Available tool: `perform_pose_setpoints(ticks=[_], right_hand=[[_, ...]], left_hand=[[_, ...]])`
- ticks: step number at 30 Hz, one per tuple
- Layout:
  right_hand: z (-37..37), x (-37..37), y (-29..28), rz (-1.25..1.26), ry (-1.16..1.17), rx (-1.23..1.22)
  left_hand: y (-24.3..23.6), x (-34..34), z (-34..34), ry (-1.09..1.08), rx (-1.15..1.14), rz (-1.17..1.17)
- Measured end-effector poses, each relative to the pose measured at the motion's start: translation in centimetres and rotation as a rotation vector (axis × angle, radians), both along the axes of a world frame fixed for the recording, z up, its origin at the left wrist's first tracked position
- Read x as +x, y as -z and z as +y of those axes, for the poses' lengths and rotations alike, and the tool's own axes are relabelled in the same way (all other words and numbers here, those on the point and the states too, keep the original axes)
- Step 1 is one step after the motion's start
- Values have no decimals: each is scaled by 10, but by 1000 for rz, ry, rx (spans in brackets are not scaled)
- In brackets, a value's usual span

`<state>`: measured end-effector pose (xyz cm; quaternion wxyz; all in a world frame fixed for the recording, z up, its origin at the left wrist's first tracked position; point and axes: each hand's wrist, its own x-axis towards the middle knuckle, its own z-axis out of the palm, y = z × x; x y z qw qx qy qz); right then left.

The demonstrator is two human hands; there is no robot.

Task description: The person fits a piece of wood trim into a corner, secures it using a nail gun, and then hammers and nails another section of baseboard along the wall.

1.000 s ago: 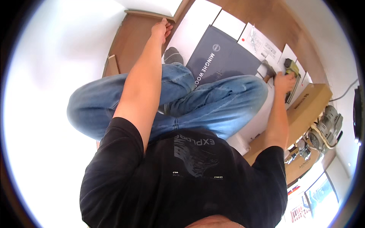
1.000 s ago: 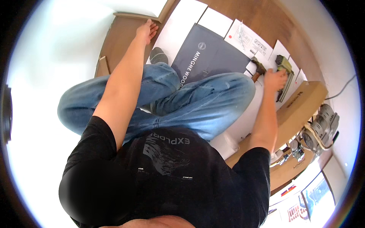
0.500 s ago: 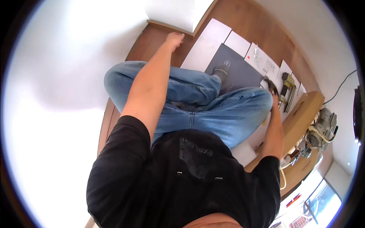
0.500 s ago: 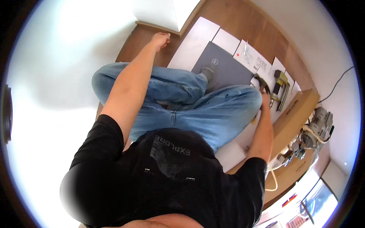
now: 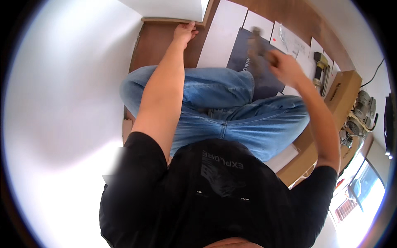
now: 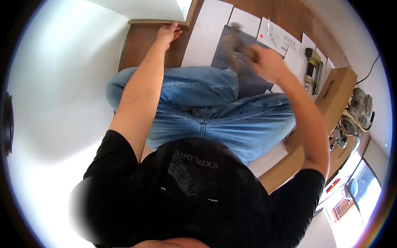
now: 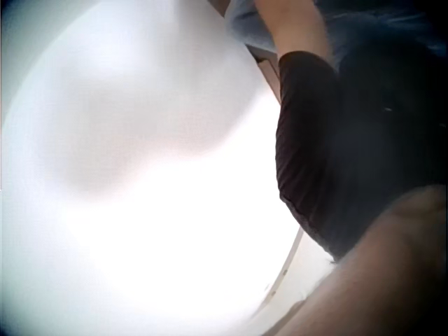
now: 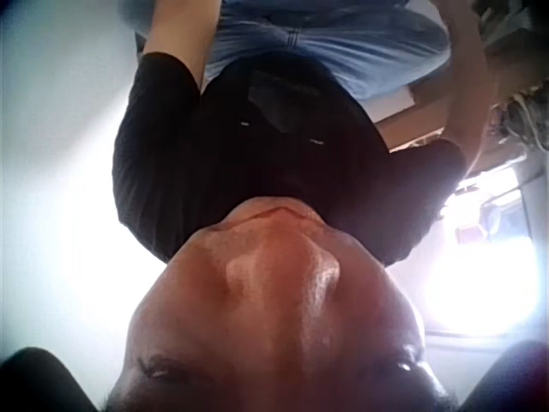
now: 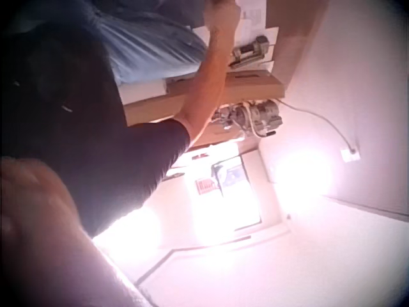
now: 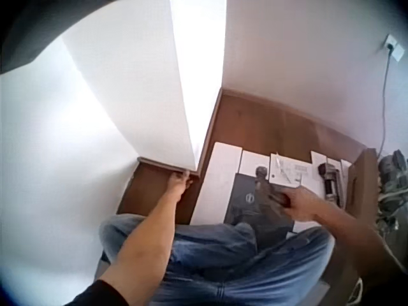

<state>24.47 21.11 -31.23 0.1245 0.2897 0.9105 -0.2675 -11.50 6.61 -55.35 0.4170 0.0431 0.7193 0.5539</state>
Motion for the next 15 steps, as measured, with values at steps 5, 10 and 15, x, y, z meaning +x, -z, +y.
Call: perform_pose_setpoints(ticks=[5, 10, 15], right_hand=[[-57, -84, 79, -104, -146, 5], [-72, -131, 114, -16, -266, 64], [-70, -147, 138, 37, -202, 0]], left_hand=[[-9, -7, -8, 47, 46, -120], [-13, -3, -7, -28, 24, -76], [-12, 1, -9, -87, -5, -71]])
